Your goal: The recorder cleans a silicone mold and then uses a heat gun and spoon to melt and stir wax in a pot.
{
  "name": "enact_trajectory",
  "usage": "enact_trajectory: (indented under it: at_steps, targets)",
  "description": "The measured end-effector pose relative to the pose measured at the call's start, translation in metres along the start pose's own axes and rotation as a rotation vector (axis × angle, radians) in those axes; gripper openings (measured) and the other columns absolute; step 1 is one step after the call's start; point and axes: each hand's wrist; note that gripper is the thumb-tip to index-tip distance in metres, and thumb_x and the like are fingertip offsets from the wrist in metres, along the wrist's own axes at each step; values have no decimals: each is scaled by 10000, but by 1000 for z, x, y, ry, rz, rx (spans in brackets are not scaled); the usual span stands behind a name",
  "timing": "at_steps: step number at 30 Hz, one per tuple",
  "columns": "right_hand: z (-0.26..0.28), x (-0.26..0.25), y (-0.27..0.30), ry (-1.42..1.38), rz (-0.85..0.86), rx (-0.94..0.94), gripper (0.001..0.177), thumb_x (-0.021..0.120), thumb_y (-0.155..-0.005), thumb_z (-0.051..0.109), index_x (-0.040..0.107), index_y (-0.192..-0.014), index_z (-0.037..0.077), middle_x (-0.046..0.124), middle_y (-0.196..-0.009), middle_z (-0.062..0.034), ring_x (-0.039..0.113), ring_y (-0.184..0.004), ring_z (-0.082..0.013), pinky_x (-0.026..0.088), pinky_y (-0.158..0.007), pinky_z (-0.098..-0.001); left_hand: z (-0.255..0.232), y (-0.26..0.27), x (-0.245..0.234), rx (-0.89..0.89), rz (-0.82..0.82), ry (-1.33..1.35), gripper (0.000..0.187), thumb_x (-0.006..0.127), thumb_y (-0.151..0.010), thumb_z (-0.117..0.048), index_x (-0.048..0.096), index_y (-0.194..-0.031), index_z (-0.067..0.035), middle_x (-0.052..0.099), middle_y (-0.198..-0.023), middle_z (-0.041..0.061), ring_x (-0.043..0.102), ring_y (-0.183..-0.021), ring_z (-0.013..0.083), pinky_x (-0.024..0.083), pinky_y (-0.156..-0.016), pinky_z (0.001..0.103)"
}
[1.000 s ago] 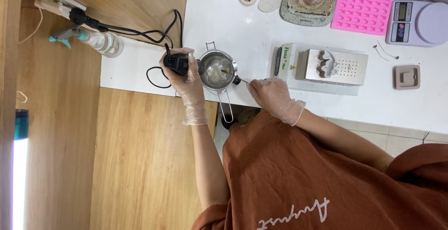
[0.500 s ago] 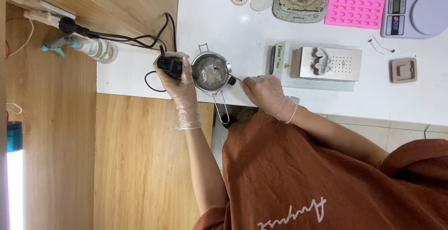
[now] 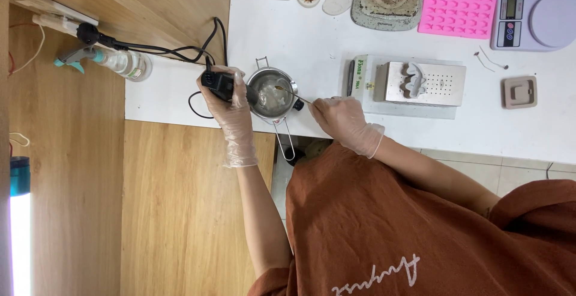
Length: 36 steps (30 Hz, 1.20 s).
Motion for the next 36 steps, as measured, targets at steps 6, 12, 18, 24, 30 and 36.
enact_trajectory:
  at_steps: [6,12,18,24,30,36]
  targets:
    - [4,-6,-1,10,7,4,347,590,-1035,206,673,-727,68,561,-464,-81,485,-337,-176,398,-353,-333,-6,2,2,-48,3,-44,270,706,-1027,-102,489,-1188,-95,618,-1061,6,579,-942,80,540,-850,237]
    - [6,-8,-1,5,45,10,357,570,-1053,207,669,-738,72,542,-442,-72,458,-322,-168,383,-346,-327,1,3,0,-77,-4,-20,261,716,-1017,-74,517,-1186,-80,604,-1055,6,561,-942,83,518,-860,235]
    - [3,-4,1,26,21,-18,352,556,-1058,214,664,-753,74,512,-434,-50,413,-315,-140,358,-334,-317,0,3,1,-76,-18,31,238,695,-1012,-49,519,-1170,-81,624,-1052,14,608,-954,104,550,-883,263]
    - [-1,1,0,50,98,15,383,546,-1077,220,668,-742,81,504,-411,-45,414,-302,-148,351,-322,-317,-5,4,4,-85,-7,53,204,680,-1030,-58,524,-1158,-83,623,-1020,13,603,-931,105,546,-875,269]
    - [-2,2,0,48,32,3,360,561,-1061,226,681,-758,75,526,-438,-47,431,-320,-141,360,-343,-318,1,5,3,-79,-33,52,179,667,-1034,-69,524,-1139,-91,622,-981,18,606,-915,110,542,-886,285]
    - [-3,4,0,35,56,18,347,563,-1058,230,696,-781,68,551,-447,-49,450,-319,-151,372,-334,-325,6,4,1,-79,-40,76,175,668,-1029,-76,520,-1120,-97,620,-956,21,610,-892,112,542,-871,289]
Point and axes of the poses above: each hand's wrist, its own y-axis away from the middle knuckle, its own x-axis out of the palm, z = x × y
